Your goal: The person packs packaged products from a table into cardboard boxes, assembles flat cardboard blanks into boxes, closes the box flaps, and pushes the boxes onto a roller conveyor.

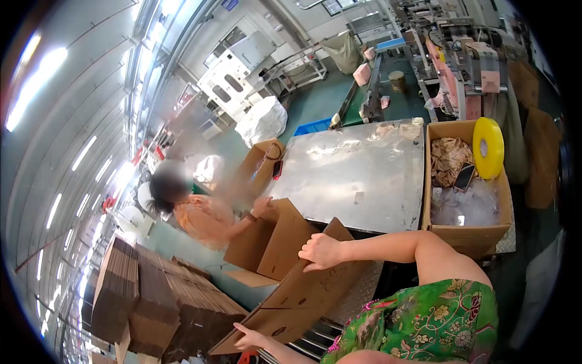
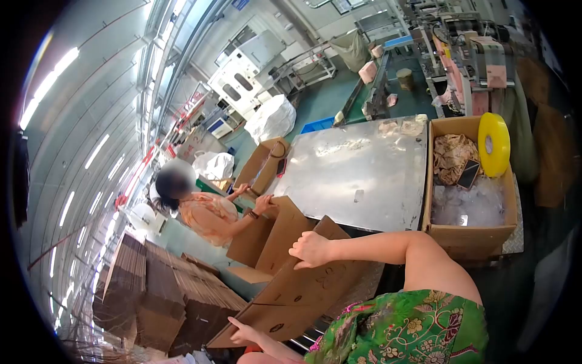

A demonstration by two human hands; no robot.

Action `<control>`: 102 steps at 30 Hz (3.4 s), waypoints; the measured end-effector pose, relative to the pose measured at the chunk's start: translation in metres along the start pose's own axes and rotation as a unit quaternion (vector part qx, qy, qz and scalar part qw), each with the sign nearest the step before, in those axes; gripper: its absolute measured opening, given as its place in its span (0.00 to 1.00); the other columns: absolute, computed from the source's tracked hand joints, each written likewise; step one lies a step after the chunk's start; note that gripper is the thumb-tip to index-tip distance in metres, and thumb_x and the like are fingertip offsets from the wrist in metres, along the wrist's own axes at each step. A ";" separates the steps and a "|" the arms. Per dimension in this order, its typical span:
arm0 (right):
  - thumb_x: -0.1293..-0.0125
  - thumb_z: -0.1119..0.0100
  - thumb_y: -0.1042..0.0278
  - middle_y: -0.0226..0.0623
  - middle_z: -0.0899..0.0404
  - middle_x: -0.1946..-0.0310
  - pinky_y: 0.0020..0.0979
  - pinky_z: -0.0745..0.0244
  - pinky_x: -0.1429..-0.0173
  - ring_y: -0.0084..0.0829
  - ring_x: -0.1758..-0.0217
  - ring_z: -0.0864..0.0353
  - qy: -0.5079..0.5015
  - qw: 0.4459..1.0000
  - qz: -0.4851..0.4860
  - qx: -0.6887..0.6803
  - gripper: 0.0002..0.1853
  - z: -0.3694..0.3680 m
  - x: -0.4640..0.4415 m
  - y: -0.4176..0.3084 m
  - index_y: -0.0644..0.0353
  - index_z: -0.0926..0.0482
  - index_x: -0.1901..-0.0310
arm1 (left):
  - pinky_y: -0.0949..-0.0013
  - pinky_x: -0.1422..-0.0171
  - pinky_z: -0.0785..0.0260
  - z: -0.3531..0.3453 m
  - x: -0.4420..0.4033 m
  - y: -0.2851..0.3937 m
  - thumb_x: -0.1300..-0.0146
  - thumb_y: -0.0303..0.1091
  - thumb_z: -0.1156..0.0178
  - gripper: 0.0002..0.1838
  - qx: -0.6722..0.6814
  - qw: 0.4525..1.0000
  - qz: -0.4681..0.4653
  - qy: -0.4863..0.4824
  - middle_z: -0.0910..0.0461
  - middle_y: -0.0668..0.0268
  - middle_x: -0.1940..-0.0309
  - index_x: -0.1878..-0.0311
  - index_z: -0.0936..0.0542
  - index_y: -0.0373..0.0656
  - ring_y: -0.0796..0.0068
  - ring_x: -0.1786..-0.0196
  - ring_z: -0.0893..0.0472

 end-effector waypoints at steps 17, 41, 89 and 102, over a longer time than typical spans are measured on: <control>0.32 0.52 0.40 0.45 0.15 0.56 0.47 0.22 0.48 0.47 0.50 0.16 -0.315 0.946 -0.078 0.014 0.28 -0.019 -0.085 0.045 0.58 0.14 0.56 | 0.62 0.68 0.44 0.064 0.005 -0.004 0.46 0.19 0.49 0.08 0.280 0.904 0.080 -0.314 0.30 0.56 0.69 0.64 0.36 0.31 0.63 0.68 0.24; 0.26 0.56 0.47 0.40 0.53 0.22 0.58 0.68 0.21 0.50 0.18 0.64 -0.096 0.905 0.311 -0.273 0.32 -0.106 -0.098 -0.133 0.47 0.44 0.24 | 0.65 0.28 0.40 0.094 0.064 0.018 0.28 0.57 0.49 0.46 -0.364 0.406 -0.260 -0.797 0.40 0.46 0.28 0.24 0.55 0.31 0.61 0.31 0.30; 0.32 0.56 0.44 0.47 0.21 0.45 0.46 0.30 0.38 0.50 0.41 0.23 -0.179 0.910 -0.336 -0.166 0.26 -0.196 0.016 0.184 0.51 0.22 0.43 | 0.62 0.44 0.37 0.008 0.112 -0.329 0.32 0.60 0.44 0.25 0.144 0.800 0.241 -0.531 0.25 0.70 0.55 0.46 0.25 0.50 0.71 0.50 0.28; 0.29 0.59 0.36 0.44 0.26 0.36 0.37 0.33 0.33 0.40 0.35 0.26 -0.223 0.633 -0.479 -0.566 0.35 -0.264 0.074 0.142 0.58 0.28 0.35 | 0.62 0.43 0.24 0.207 0.001 -0.073 0.39 0.24 0.38 0.34 0.273 0.821 0.099 -0.492 0.24 0.57 0.42 0.31 0.39 0.40 0.64 0.43 0.20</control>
Point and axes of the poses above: each hand's wrist, its own x-axis away from the middle knuckle, its own z-axis out of the back of the hand, y = z × x, the point moved 2 cm from there along -x, towards the middle knuckle
